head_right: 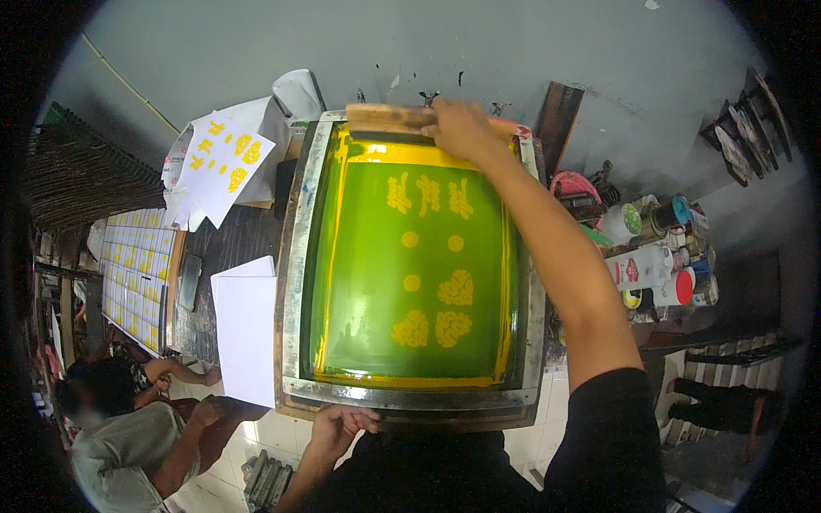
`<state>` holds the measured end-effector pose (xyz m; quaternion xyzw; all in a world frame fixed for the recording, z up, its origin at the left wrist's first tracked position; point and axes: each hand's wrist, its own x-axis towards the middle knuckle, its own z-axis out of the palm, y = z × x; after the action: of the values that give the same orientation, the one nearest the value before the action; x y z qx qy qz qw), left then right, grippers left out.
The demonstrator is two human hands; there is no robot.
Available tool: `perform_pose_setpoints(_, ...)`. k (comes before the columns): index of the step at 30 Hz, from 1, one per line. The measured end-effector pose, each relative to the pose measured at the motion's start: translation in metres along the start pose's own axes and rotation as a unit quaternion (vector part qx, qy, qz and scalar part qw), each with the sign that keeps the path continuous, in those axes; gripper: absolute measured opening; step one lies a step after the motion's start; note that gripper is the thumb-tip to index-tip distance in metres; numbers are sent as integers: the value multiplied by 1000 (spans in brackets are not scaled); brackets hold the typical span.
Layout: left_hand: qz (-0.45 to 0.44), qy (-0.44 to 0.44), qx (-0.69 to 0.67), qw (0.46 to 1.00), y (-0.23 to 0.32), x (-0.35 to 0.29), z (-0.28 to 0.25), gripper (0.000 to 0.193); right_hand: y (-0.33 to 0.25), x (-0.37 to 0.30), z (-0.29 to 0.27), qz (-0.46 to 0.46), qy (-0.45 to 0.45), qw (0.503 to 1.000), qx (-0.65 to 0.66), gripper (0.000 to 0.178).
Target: The person performs screen printing by placing sheets of paper under a screen, applying yellow ink with a squeegee, and lifting the screen to reveal the printed design.
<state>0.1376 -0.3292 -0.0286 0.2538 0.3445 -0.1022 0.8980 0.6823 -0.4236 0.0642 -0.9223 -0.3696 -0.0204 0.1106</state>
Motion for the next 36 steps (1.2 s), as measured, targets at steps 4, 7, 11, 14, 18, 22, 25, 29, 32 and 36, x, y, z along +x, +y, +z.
perform_pose_setpoints(4, 9, -14, -3, 1000, 4, -3, 4, 31, 7, 4, 6, -1, 13, 999, -44, 45)
perform_pose_setpoints(7, 19, -46, -2, 999, 8, -3, 8, 33, 5, -3, 10, -1, 1, 999, -49, 46)
perform_pose_setpoints(11, 31, -82, -11, 996, 11, -2, 10, 30, -10, -28, 10, 11, -4, 999, -33, 45)
perform_pose_setpoints(14, 14, -17, 30, 999, 11, -1, 11, 31, -29, -59, 10, 12, 3, 1000, -27, 45)
perform_pose_setpoints(18, 14, -53, 23, 998, 12, 0, 11, 30, -66, -126, 17, 22, 5, 1000, -14, 38)
perform_pose_setpoints(22, 12, -92, 13, 996, 13, 1, 8, 28, -121, -220, 16, -15, 68, 998, 0, 30)
perform_pose_setpoints(25, -1, -101, 21, 995, 12, 3, 4, 30, -165, -294, 10, -11, 53, 998, 19, 29)
perform_pose_setpoints(29, 9, -91, 41, 995, 13, 4, 9, 30, -202, -348, 0, 3, 46, 999, 27, 30)
perform_pose_setpoints(32, 12, -80, 3, 997, 26, -11, 27, 36, -212, -352, -24, 12, 110, 992, 55, 29)
perform_pose_setpoints(36, 128, -268, 71, 952, 71, -38, 67, 48, -205, -326, -96, -56, 302, 951, 26, 29)
